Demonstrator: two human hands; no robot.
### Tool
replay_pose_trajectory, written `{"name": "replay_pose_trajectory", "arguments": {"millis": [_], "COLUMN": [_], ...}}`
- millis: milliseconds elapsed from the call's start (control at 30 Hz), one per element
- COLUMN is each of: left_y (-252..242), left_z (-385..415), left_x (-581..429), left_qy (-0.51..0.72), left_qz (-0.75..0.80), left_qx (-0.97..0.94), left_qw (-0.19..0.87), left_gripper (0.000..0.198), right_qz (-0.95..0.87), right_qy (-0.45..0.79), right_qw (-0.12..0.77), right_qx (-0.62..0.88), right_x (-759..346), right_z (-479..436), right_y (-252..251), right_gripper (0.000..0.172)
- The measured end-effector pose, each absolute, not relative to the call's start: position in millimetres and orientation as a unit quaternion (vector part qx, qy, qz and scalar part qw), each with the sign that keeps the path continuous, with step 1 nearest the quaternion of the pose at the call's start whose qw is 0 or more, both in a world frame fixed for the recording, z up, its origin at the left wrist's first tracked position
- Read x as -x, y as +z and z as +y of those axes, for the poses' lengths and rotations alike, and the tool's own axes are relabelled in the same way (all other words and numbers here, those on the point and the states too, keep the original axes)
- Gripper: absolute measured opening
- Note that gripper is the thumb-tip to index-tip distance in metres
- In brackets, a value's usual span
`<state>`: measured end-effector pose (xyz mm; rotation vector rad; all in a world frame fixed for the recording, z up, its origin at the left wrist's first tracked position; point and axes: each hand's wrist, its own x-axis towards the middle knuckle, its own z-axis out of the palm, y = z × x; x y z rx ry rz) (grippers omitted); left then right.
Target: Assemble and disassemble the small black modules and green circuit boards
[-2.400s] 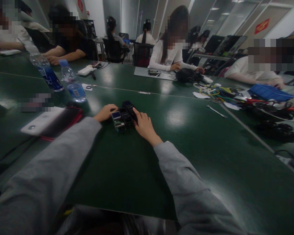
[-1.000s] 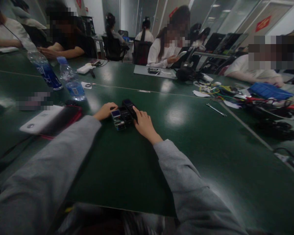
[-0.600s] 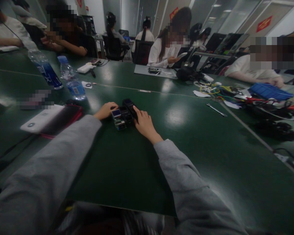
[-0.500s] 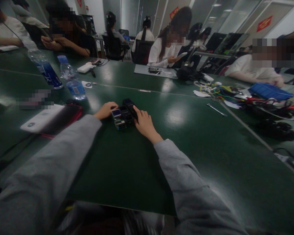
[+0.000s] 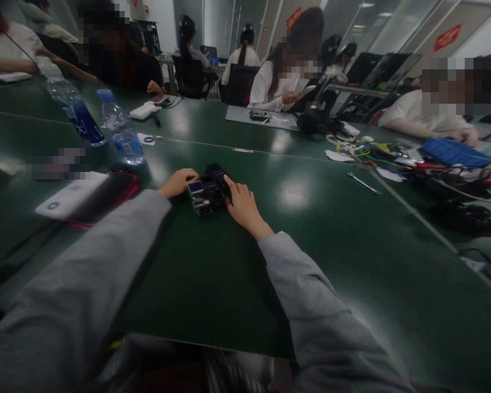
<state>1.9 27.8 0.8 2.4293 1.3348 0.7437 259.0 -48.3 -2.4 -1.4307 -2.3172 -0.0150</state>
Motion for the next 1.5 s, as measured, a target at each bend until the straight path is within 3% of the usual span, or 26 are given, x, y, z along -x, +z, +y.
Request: {"name": "replay_pose_trajectory", "arguments": {"millis": [1500], "left_y": [-2.2], "left_z": [30.4], "left_x": [-1.2], "left_qy": [0.259], "left_qz": [0.471], "left_qx": [-0.83], "left_qw": [0.148], "left_gripper": [0.03], "right_qz": [-0.831], "right_qy": [0.006], "right_qw": [0.208], "right_qx": [0.517], "right_x": [-258.6], "right_z": [-48.6], "right_y": [-2.2], "right_gripper": [0.067]}}
